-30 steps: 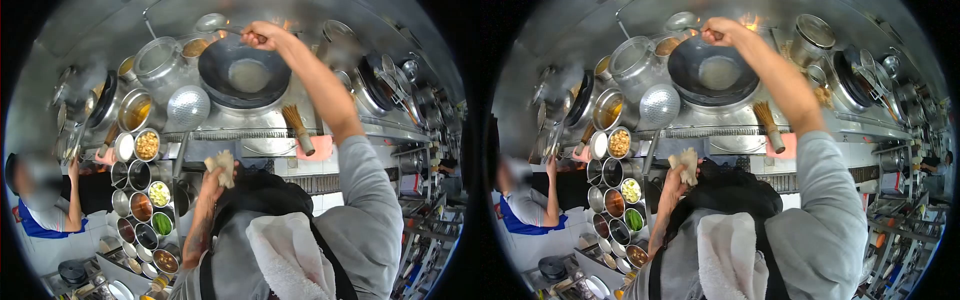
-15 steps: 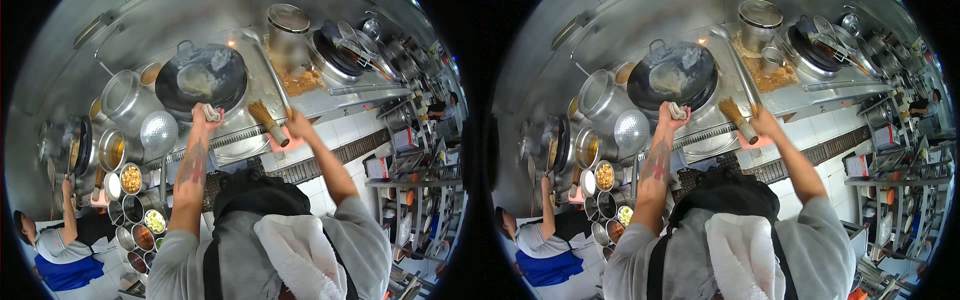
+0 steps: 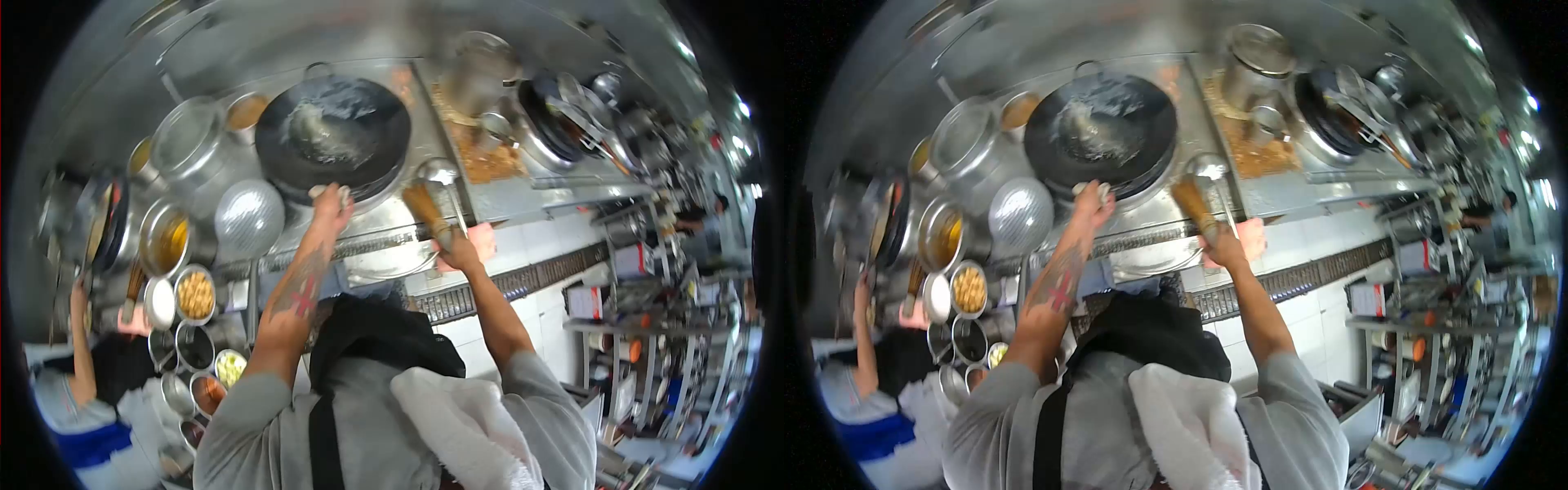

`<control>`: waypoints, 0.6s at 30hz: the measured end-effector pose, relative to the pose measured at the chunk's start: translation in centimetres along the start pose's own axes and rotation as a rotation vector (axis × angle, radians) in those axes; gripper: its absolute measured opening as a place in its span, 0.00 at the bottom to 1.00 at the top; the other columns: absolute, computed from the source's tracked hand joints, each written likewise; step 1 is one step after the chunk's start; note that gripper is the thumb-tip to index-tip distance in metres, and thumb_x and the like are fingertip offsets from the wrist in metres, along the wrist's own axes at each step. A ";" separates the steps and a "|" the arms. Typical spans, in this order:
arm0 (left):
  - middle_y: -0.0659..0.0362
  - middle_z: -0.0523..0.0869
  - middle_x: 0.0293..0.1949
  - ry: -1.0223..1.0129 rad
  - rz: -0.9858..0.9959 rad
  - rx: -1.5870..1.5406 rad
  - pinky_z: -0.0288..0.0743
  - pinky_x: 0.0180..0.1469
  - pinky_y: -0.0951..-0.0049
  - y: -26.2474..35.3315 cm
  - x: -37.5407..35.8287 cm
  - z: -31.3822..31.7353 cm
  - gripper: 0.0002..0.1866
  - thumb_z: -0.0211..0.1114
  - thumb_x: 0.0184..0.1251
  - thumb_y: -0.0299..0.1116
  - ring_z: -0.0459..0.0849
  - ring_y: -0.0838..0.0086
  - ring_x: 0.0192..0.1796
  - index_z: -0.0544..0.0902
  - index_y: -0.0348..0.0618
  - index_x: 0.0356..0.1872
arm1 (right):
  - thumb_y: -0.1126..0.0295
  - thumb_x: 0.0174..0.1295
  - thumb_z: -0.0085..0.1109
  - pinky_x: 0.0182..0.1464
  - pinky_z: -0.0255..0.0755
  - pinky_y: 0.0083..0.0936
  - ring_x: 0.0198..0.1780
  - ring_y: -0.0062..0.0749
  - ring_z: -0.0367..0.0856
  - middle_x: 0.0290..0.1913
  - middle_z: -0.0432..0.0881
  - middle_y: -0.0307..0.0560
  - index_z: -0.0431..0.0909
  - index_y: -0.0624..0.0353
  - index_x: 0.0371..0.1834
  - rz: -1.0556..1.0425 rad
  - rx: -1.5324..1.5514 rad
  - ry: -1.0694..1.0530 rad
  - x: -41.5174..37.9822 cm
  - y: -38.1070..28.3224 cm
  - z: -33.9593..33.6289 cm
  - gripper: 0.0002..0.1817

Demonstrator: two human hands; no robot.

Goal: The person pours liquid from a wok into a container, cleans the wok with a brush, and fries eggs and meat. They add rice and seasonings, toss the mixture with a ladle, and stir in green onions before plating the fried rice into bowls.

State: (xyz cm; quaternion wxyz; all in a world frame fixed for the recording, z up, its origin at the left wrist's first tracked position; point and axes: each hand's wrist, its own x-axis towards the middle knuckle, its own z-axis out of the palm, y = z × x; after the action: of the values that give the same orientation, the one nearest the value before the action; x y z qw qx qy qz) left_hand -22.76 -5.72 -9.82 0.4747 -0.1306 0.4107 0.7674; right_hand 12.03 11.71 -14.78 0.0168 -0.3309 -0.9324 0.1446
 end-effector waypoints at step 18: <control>0.54 0.80 0.26 0.183 0.130 -0.072 0.68 0.17 0.71 0.0 -3.6 1.8 0.09 0.57 0.69 0.36 0.75 0.69 0.19 0.74 0.40 0.36 | 0.63 0.51 0.58 0.42 0.81 0.38 0.35 0.47 0.87 0.32 0.87 0.58 0.84 0.59 0.49 -0.661 -0.306 -0.611 24.4 -26.3 -23.6 0.22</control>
State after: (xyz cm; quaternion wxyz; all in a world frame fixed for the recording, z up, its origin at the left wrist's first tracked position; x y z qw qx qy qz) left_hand -20.58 -6.58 -6.57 0.3795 -0.1901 0.4319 0.7958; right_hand -20.13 13.54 13.64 -0.2620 0.0423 -0.9606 0.0832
